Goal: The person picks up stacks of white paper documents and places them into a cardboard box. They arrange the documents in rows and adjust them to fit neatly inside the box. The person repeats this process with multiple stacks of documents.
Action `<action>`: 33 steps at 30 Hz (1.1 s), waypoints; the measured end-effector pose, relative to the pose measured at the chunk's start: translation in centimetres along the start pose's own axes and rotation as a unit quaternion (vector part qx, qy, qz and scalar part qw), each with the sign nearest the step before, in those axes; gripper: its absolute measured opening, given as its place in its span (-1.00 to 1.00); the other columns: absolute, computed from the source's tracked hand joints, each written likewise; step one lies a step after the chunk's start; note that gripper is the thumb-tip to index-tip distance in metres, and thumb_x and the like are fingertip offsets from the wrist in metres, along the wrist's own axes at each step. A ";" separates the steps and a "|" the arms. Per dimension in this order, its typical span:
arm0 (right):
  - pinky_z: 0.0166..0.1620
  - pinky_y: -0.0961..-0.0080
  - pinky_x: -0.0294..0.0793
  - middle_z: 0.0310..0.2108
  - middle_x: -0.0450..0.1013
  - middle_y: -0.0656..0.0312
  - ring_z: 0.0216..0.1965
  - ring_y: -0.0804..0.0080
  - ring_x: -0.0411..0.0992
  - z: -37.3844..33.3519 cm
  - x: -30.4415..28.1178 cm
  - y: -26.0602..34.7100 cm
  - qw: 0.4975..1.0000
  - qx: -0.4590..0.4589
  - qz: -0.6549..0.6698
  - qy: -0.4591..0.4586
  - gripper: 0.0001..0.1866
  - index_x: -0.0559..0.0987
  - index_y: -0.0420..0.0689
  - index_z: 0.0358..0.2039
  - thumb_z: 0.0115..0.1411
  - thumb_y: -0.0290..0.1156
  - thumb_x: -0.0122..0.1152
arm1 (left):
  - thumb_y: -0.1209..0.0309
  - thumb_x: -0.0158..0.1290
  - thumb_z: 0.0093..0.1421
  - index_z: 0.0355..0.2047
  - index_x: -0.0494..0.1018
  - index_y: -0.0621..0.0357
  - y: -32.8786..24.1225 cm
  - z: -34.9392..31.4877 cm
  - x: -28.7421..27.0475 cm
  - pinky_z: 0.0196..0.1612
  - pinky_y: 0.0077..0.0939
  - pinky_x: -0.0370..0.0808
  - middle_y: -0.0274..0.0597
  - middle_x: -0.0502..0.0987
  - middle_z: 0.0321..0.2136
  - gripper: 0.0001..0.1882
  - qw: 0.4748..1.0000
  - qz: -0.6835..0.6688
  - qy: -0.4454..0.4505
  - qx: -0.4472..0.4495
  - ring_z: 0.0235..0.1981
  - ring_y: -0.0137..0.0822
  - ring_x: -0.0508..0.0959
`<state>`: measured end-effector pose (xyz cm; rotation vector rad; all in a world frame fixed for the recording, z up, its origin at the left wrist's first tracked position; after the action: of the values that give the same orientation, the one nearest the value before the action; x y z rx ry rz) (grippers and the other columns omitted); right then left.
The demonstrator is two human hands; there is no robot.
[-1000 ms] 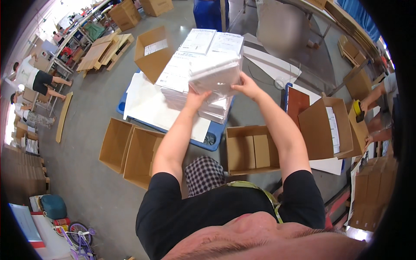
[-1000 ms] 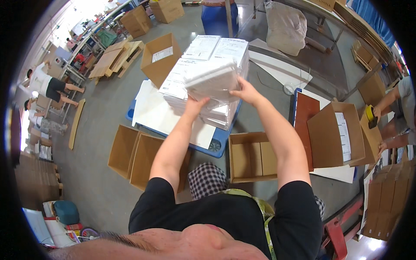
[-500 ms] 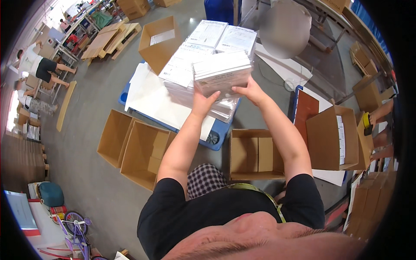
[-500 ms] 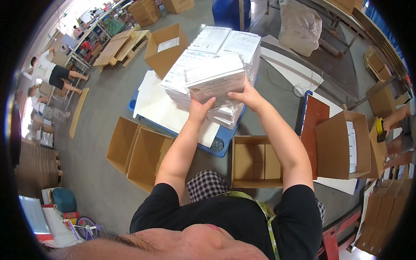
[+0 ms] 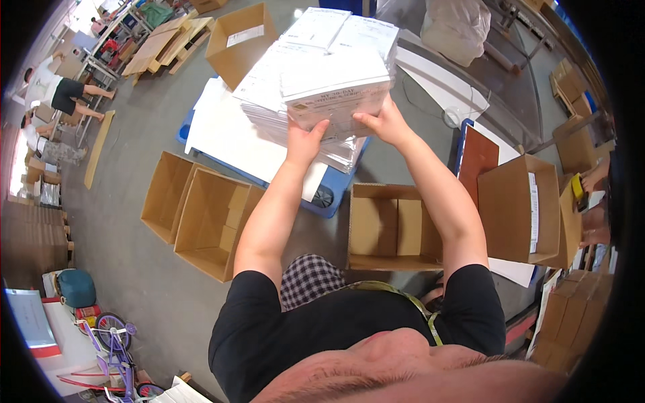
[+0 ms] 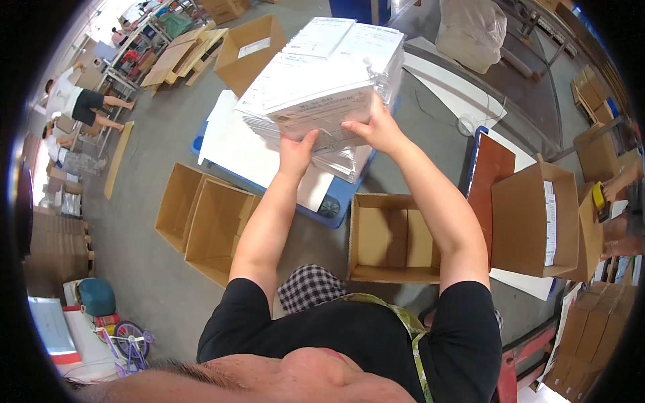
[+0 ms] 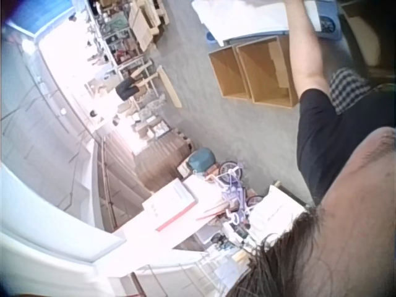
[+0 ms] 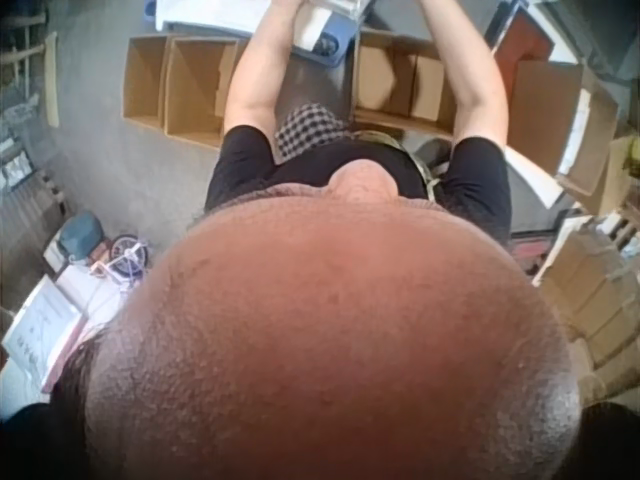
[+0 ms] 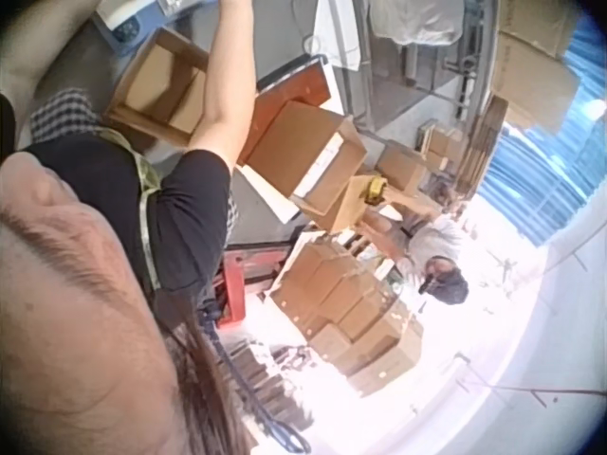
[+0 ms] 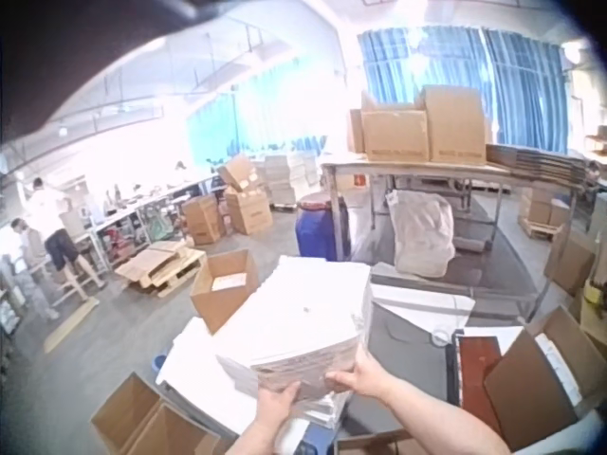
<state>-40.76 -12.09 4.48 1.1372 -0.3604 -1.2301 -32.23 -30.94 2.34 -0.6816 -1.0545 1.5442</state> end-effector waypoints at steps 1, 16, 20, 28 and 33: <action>0.18 0.35 0.26 0.08 0.31 -0.01 0.13 0.27 0.27 -0.5 0.0 1.1 1.000 -0.006 0.026 0.002 -0.14 0.12 -0.29 0.18 -0.02 -0.34 0.45 | 0.48 0.22 0.09 0.15 0.06 0.30 -1.6 -0.9 0.2 0.12 -0.36 0.31 -0.09 0.34 0.03 -0.29 1.000 -0.011 -0.007 0.010 0.04 -0.27 0.37; 0.16 0.26 0.29 0.10 0.26 0.00 0.15 0.22 0.25 -26.7 -7.2 1.2 0.795 0.496 0.340 0.079 -0.07 0.06 -0.27 0.24 -0.01 -0.16 0.37 | 0.27 0.02 0.25 0.28 -0.05 0.24 5.0 -21.5 4.3 0.24 -0.20 0.14 0.10 0.15 0.18 -0.29 0.933 0.225 0.133 -0.247 0.17 -0.08 0.23; 0.18 0.19 0.29 0.17 0.21 -0.05 0.19 0.13 0.23 -30.3 -4.0 -1.2 0.697 0.591 0.389 0.116 -0.08 0.02 -0.26 0.28 0.05 -0.20 0.32 | 0.41 0.09 0.14 0.32 -0.27 0.23 9.1 -25.2 4.5 0.31 -0.23 0.05 0.18 -0.04 0.29 -0.09 0.875 0.225 0.173 -0.393 0.31 0.03 0.04; 0.19 0.23 0.30 0.13 0.33 0.02 0.15 0.17 0.31 -36.8 2.7 -15.8 0.561 0.655 0.494 0.107 -0.29 0.24 -0.21 0.22 0.19 -0.04 0.16 | 0.66 -0.19 0.05 0.34 -0.35 0.19 9.8 -24.5 5.2 0.32 -0.30 0.05 0.26 0.00 0.28 -0.13 0.829 0.189 0.230 -0.474 0.31 0.09 0.09; 0.21 0.25 0.21 0.22 0.22 0.06 0.23 0.21 0.18 -38.9 6.7 -23.1 0.699 0.647 0.296 0.068 -0.07 -0.01 -0.17 0.32 0.10 -0.17 0.34 | 0.57 -0.16 0.09 0.32 -0.39 0.25 10.6 -24.7 5.6 0.28 -0.30 0.13 0.26 0.01 0.28 -0.13 0.851 0.213 0.227 -0.423 0.29 0.06 0.13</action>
<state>-21.80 3.09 -34.34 2.0240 -1.5002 -0.1287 -17.25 -19.16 -17.38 -1.8999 -1.2413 1.1043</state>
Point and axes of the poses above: each hand's wrist, its own z-axis towards the middle knuckle, its own x-axis out of the palm, y = z × x, the point moved 5 cm from there along z, towards the middle knuckle
